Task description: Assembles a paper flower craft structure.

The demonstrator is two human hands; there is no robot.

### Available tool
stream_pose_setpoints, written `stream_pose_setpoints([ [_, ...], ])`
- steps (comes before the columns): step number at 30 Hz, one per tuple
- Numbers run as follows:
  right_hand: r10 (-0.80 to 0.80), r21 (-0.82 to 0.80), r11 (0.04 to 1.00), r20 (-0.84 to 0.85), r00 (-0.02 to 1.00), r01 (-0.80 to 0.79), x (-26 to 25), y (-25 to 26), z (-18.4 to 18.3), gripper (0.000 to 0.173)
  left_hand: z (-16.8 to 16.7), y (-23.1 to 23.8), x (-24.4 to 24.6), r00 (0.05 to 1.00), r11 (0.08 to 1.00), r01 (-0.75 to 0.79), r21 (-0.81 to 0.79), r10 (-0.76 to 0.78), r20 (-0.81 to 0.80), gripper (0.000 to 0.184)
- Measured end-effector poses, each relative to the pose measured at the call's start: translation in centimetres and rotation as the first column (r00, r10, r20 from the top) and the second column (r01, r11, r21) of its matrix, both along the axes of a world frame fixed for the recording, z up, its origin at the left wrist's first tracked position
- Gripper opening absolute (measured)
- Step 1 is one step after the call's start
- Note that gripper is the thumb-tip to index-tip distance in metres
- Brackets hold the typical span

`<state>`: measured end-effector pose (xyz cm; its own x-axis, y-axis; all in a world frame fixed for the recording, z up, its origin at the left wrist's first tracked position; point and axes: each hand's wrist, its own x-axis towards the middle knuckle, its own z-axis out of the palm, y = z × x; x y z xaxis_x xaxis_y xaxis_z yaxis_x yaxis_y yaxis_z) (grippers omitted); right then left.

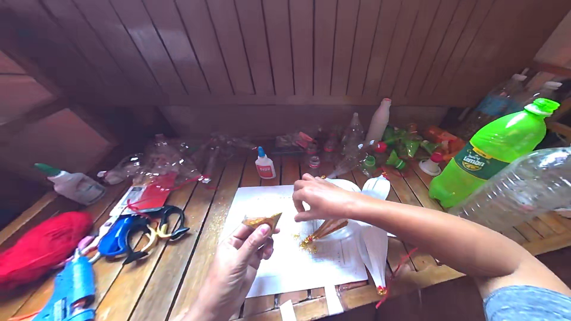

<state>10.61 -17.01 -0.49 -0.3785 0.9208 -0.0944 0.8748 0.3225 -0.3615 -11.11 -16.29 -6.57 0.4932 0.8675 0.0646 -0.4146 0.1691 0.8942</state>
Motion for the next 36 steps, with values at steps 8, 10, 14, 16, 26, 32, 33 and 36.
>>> stream_pose_setpoints([
  [8, -0.107, 0.167, 0.974, -0.268, 0.957, 0.156, 3.9, -3.8, 1.4, 0.038, 0.5, 0.2, 0.8, 0.998, 0.993, 0.007, 0.121, 0.0, -0.058, 0.015],
  [10, -0.133, 0.274, 0.935, -0.32, 0.938, 0.226, 5.7, -5.4, 1.1, 0.035, 1.3, 0.3, 1.3, 0.995, 0.988, 0.033, 0.148, -0.018, -0.099, 0.016],
  [14, -0.189, 0.375, 0.869, -0.351, 0.917, 0.323, 9.0, -7.8, 0.5, 0.035, 3.4, -0.1, 2.7, 0.97, 0.978, 0.131, 0.16, -0.094, -0.222, 0.016],
  [16, -0.17, 0.357, 0.88, -0.375, 0.911, 0.312, 10.5, -8.5, 0.2, 0.035, 4.1, -0.3, 3.7, 0.947, 0.973, 0.189, 0.136, -0.144, -0.287, 0.014],
  [26, 0.016, 0.468, 0.835, -0.547, 0.837, 0.29, 12.3, -8.8, -3.0, 0.036, 3.7, -2.0, 6.4, 0.861, 0.891, 0.344, 0.298, -0.172, -0.478, 0.008],
  [32, 0.052, 0.613, 0.746, -0.444, 0.894, 0.261, 11.3, -8.9, -4.6, 0.032, 2.9, -3.6, 6.5, 0.83, 0.833, 0.323, 0.449, -0.021, -0.557, 0.01],
  [33, 0.048, 0.64, 0.723, -0.422, 0.906, 0.26, 11.2, -8.9, -4.7, 0.032, 2.8, -3.7, 6.5, 0.827, 0.831, 0.31, 0.462, 0.004, -0.562, 0.009],
  [36, 0.035, 0.734, 0.641, -0.321, 0.947, 0.225, 11.0, -8.8, -4.9, 0.031, 2.7, -3.9, 6.6, 0.828, 0.83, 0.275, 0.485, 0.052, -0.559, 0.01],
])
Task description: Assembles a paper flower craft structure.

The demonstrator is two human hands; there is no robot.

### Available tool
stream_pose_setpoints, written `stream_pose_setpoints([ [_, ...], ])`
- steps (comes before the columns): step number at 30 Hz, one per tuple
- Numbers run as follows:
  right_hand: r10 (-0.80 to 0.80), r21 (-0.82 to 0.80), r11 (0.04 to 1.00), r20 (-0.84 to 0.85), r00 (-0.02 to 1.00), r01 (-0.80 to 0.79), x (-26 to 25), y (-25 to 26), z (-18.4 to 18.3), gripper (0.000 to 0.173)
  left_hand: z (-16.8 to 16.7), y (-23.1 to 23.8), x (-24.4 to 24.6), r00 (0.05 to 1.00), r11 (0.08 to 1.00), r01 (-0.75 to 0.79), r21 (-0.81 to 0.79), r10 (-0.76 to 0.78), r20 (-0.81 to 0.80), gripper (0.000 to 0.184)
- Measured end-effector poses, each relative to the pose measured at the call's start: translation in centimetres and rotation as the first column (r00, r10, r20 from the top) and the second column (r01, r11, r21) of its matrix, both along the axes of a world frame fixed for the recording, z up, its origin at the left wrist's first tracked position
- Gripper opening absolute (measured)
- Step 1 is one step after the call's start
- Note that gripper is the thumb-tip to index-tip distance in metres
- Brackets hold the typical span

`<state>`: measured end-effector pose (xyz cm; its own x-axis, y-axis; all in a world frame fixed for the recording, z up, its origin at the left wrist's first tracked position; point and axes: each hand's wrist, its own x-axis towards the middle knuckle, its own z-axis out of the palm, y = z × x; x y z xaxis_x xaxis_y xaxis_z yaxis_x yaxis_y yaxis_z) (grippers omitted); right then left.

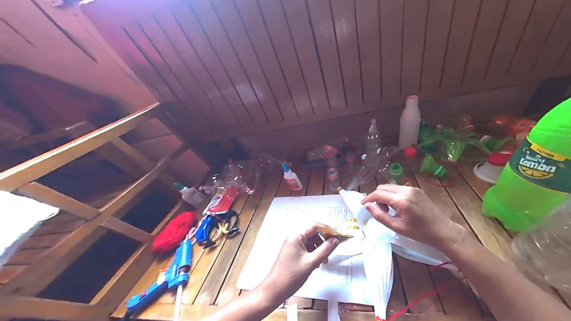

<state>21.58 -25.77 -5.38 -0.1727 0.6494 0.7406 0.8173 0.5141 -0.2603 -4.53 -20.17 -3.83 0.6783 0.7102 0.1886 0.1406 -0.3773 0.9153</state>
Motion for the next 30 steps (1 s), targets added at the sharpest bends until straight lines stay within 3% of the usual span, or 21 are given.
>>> stream_pose_setpoints([
  [4, -0.097, 0.054, 0.994, 0.142, 0.985, 0.09, 0.1, 0.3, -0.2, 0.025, -0.2, 0.2, -0.3, 0.999, 1.0, -0.015, -0.024, 0.015, 0.034, 0.01],
  [9, -0.155, -0.157, 0.971, 0.151, 0.976, 0.178, 1.3, -0.1, 0.3, 0.034, -0.3, 0.4, -0.5, 0.999, 0.998, -0.043, -0.051, 0.044, 0.013, 0.01],
  [12, -0.137, -0.266, 0.949, 0.139, 0.981, 0.17, 1.4, 0.0, 0.1, 0.036, -0.1, 0.5, -0.5, 0.997, 0.997, -0.07, -0.028, 0.07, -0.012, 0.01],
  [21, -0.096, -0.385, 0.915, 0.089, 0.991, 0.123, 0.9, 0.0, 0.2, 0.03, -0.3, 0.3, -0.3, 0.998, 0.998, -0.05, 0.048, 0.051, -0.036, 0.009],
  [30, -0.099, -0.39, 0.912, 0.1, 0.99, 0.131, 0.4, -0.3, 0.4, 0.029, -0.4, 0.2, -0.4, 0.995, 0.992, -0.066, 0.112, 0.074, -0.074, 0.01],
])
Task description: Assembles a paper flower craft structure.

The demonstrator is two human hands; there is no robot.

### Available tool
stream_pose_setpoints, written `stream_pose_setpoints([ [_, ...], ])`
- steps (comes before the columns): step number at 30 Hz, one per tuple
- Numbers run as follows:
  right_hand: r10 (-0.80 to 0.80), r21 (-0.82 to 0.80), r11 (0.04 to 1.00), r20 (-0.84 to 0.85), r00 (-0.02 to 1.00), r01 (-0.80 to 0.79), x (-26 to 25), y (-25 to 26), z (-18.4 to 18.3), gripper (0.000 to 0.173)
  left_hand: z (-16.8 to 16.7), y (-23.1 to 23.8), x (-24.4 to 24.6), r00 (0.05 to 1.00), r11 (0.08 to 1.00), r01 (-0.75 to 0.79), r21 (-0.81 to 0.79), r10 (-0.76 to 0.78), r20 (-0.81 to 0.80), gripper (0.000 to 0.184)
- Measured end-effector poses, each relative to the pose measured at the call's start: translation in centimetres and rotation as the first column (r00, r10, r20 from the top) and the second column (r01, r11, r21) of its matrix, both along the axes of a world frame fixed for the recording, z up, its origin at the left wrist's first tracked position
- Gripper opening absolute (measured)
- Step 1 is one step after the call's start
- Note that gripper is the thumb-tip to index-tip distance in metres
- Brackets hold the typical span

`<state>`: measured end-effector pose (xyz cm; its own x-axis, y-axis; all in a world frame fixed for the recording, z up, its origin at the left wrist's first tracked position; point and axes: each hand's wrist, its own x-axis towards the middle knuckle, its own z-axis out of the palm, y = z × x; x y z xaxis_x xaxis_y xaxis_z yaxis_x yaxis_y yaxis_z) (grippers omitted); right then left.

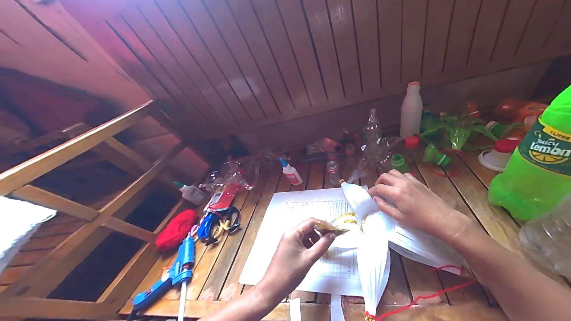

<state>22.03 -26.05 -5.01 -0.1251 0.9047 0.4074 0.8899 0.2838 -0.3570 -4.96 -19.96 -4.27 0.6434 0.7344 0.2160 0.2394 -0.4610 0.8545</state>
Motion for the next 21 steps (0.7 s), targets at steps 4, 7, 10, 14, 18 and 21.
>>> stream_pose_setpoints([
  [4, -0.001, 0.009, 1.0, 0.01, 1.0, 0.001, -0.07, -0.01, 0.03, 0.029, -0.08, 0.09, -0.23, 1.0, 1.0, 0.001, 0.025, -0.001, -0.007, 0.011],
  [7, -0.007, -0.016, 1.0, 0.007, 1.0, 0.007, -0.18, -0.06, 0.21, 0.029, -0.11, 0.2, -0.42, 1.0, 0.999, -0.006, 0.043, 0.006, -0.011, 0.01],
  [10, -0.004, 0.018, 1.0, 0.007, 1.0, 0.004, -0.15, 0.06, -0.03, 0.028, -0.01, 0.18, -0.51, 1.0, 0.998, -0.018, 0.054, 0.019, -0.022, 0.011],
  [14, 0.003, 0.059, 0.998, 0.009, 1.0, -0.003, -0.06, 0.16, -0.35, 0.027, 0.18, 0.03, -0.54, 0.999, 0.998, -0.023, 0.067, 0.025, -0.032, 0.011],
  [18, 0.007, 0.091, 0.996, 0.021, 1.0, -0.009, 0.06, 0.33, -0.63, 0.027, 0.15, 0.04, -0.56, 0.999, 0.996, -0.024, 0.083, 0.027, -0.037, 0.012],
  [21, 0.005, 0.098, 0.995, 0.024, 1.0, -0.007, 0.07, 0.32, -0.67, 0.027, 0.13, 0.1, -0.58, 0.999, 0.996, -0.024, 0.085, 0.027, -0.039, 0.012],
])
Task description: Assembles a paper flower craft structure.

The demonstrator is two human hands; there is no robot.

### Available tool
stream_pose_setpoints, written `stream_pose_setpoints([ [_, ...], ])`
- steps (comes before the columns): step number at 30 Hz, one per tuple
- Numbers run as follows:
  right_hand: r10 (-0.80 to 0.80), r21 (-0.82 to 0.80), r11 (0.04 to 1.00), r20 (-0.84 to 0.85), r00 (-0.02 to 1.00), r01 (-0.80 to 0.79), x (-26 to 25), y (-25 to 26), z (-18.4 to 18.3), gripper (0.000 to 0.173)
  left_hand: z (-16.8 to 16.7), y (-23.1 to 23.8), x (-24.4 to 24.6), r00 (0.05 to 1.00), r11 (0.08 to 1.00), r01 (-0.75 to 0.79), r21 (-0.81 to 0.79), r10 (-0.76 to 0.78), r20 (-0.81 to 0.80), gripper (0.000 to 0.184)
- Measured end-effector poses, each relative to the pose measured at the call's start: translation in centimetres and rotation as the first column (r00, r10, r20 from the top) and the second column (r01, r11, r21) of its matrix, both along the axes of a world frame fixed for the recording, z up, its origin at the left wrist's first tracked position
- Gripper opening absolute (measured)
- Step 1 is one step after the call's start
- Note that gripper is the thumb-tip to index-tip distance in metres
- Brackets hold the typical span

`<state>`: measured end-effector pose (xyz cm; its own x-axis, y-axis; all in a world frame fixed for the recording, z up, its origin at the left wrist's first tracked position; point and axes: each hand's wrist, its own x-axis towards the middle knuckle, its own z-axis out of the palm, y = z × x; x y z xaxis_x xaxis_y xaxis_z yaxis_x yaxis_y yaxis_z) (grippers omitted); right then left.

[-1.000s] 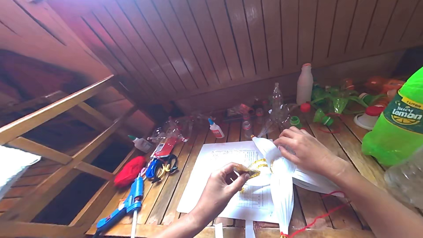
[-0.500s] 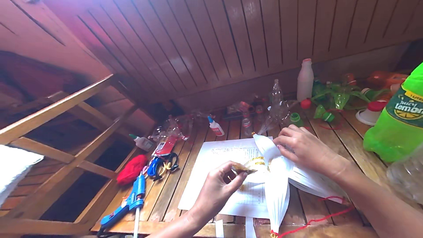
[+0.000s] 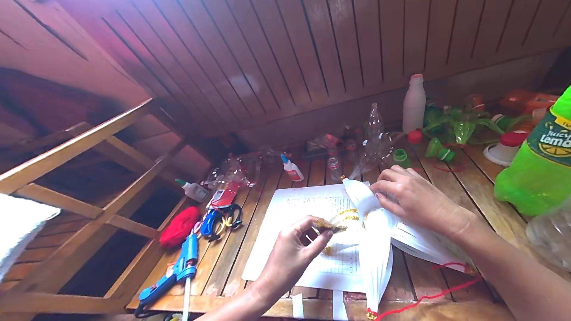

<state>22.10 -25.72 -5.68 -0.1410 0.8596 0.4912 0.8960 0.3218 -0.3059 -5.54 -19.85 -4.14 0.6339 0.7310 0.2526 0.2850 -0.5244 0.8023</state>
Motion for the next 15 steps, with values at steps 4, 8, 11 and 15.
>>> stream_pose_setpoints([
  [4, -0.005, 0.003, 1.0, 0.006, 1.0, 0.005, -0.03, -0.06, 0.05, 0.026, -0.08, -0.01, 0.03, 1.0, 1.0, 0.002, 0.022, -0.002, 0.007, 0.012],
  [8, -0.007, -0.016, 1.0, 0.008, 1.0, 0.007, -0.04, -0.07, 0.11, 0.027, -0.07, 0.03, 0.02, 1.0, 1.0, 0.001, 0.031, -0.001, -0.003, 0.013],
  [11, -0.007, -0.012, 1.0, 0.012, 1.0, 0.007, -0.04, -0.05, 0.09, 0.027, -0.1, 0.0, 0.02, 1.0, 0.999, 0.0, 0.034, 0.0, -0.004, 0.012],
  [15, -0.003, 0.0, 1.0, 0.014, 1.0, 0.003, -0.04, -0.05, 0.01, 0.027, -0.12, -0.01, 0.04, 1.0, 0.999, 0.002, 0.032, -0.002, 0.004, 0.013],
])
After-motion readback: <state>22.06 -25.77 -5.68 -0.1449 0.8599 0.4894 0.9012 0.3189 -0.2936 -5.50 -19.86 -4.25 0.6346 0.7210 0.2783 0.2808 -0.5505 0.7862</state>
